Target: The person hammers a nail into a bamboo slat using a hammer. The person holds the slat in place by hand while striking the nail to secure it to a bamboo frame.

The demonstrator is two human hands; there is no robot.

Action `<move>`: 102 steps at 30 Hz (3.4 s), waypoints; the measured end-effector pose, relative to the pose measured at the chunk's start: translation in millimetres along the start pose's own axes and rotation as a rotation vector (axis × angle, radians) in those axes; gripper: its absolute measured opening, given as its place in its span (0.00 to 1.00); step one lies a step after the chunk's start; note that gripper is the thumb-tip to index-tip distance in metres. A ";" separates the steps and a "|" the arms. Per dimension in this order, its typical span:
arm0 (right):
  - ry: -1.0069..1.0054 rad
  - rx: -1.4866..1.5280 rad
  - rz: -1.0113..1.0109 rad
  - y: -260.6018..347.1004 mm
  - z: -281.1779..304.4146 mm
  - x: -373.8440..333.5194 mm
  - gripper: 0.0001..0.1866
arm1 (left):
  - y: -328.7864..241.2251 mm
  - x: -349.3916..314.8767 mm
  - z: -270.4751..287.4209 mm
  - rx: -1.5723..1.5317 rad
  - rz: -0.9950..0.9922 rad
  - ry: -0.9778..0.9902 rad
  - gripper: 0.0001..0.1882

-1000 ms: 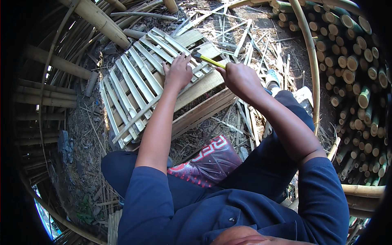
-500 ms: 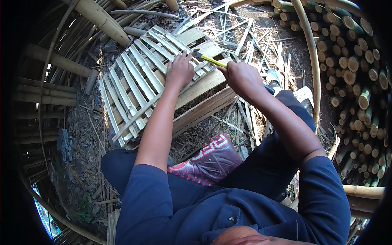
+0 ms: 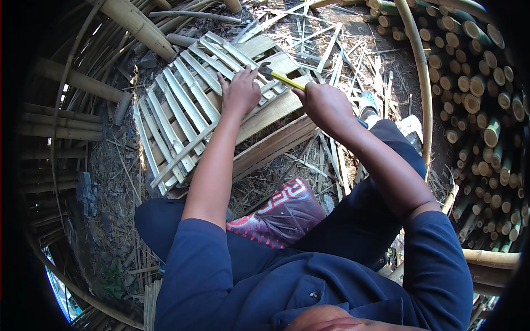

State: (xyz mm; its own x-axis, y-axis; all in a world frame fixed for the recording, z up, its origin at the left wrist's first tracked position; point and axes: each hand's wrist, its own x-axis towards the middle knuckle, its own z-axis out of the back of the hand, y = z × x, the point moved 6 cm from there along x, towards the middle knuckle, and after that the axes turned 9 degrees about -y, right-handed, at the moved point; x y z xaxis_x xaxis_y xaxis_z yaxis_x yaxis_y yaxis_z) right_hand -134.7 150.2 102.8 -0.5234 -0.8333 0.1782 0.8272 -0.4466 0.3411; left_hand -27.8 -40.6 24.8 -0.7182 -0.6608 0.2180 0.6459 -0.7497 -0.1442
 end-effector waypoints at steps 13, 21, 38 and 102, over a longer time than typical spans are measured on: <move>-0.085 0.045 0.014 0.9 7.5 0.5 0.28 | 3.1 -2.8 1.2 0.103 0.072 0.110 0.30; -0.065 0.044 0.024 0.7 5.6 0.2 0.29 | 7.6 -2.3 -0.5 0.020 -0.069 0.079 0.28; -0.030 -0.008 0.051 5.0 1.5 0.7 0.27 | 6.5 2.8 -7.5 -0.262 -0.153 -0.053 0.22; -0.121 -0.024 0.074 -5.7 -3.6 -6.8 0.26 | 7.5 7.2 -14.8 -0.296 -0.160 -0.147 0.20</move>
State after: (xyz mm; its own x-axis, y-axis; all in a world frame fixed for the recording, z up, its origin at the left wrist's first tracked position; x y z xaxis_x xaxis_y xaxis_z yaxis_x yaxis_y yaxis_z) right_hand -135.1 157.2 96.3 -0.4804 -0.8194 0.3127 0.8683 -0.3941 0.3013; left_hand -32.0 -51.5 10.9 -0.7452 -0.5380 0.3941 0.4098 -0.8356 -0.3658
